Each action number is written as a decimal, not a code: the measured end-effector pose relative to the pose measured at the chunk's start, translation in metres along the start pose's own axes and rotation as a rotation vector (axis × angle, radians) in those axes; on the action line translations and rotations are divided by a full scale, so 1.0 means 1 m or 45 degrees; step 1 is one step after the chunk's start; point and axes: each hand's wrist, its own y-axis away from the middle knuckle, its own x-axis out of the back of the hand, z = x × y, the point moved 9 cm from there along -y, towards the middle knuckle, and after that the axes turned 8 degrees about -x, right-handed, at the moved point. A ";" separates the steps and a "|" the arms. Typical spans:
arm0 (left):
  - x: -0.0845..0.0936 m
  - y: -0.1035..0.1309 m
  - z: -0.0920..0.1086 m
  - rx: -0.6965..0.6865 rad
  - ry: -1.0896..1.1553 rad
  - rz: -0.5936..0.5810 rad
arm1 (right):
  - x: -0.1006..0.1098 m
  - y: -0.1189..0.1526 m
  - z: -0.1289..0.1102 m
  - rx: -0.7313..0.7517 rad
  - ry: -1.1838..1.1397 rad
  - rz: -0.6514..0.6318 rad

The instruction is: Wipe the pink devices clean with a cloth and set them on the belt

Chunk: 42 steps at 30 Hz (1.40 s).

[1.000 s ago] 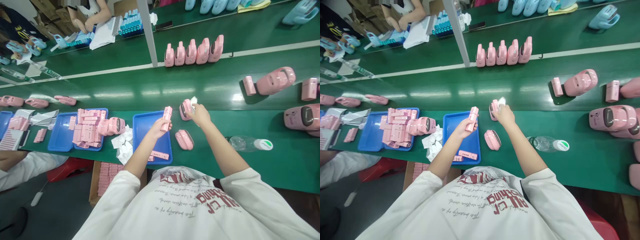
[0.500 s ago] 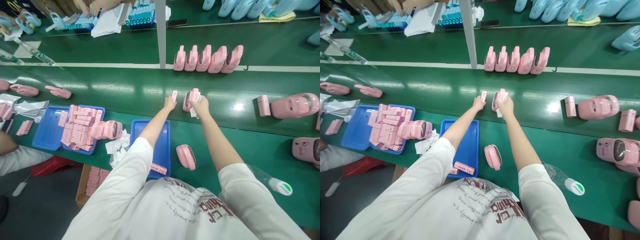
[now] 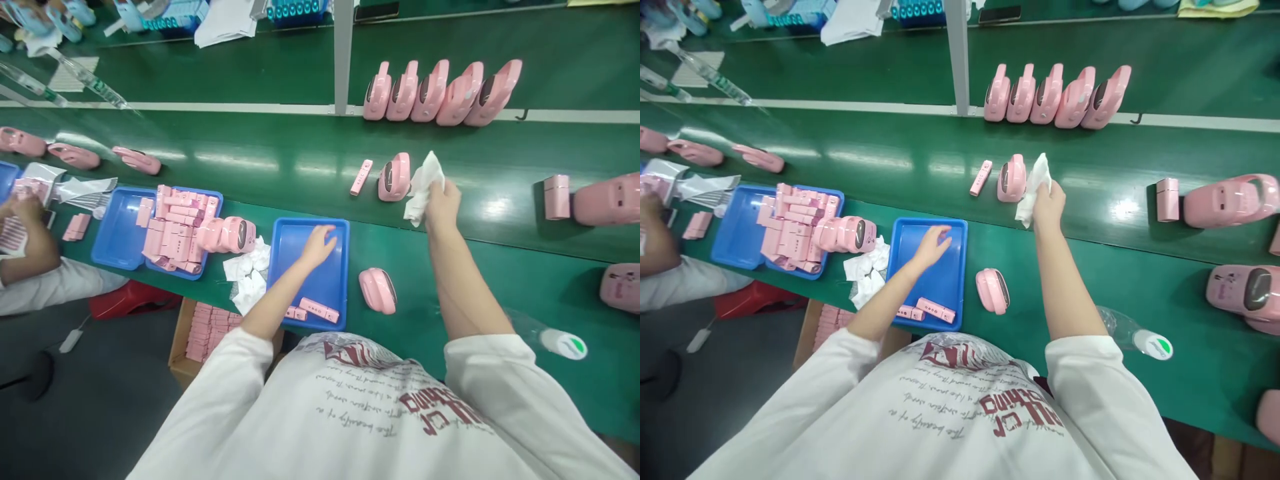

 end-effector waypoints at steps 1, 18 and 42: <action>-0.004 0.029 -0.003 0.023 0.007 -0.006 | 0.010 0.015 0.004 -0.002 -0.054 0.037; -0.148 0.121 0.033 0.279 0.153 0.050 | 0.119 0.245 0.039 -0.103 -0.249 0.136; -0.131 0.137 0.007 0.143 0.526 0.566 | 0.207 0.206 0.055 0.944 0.228 0.649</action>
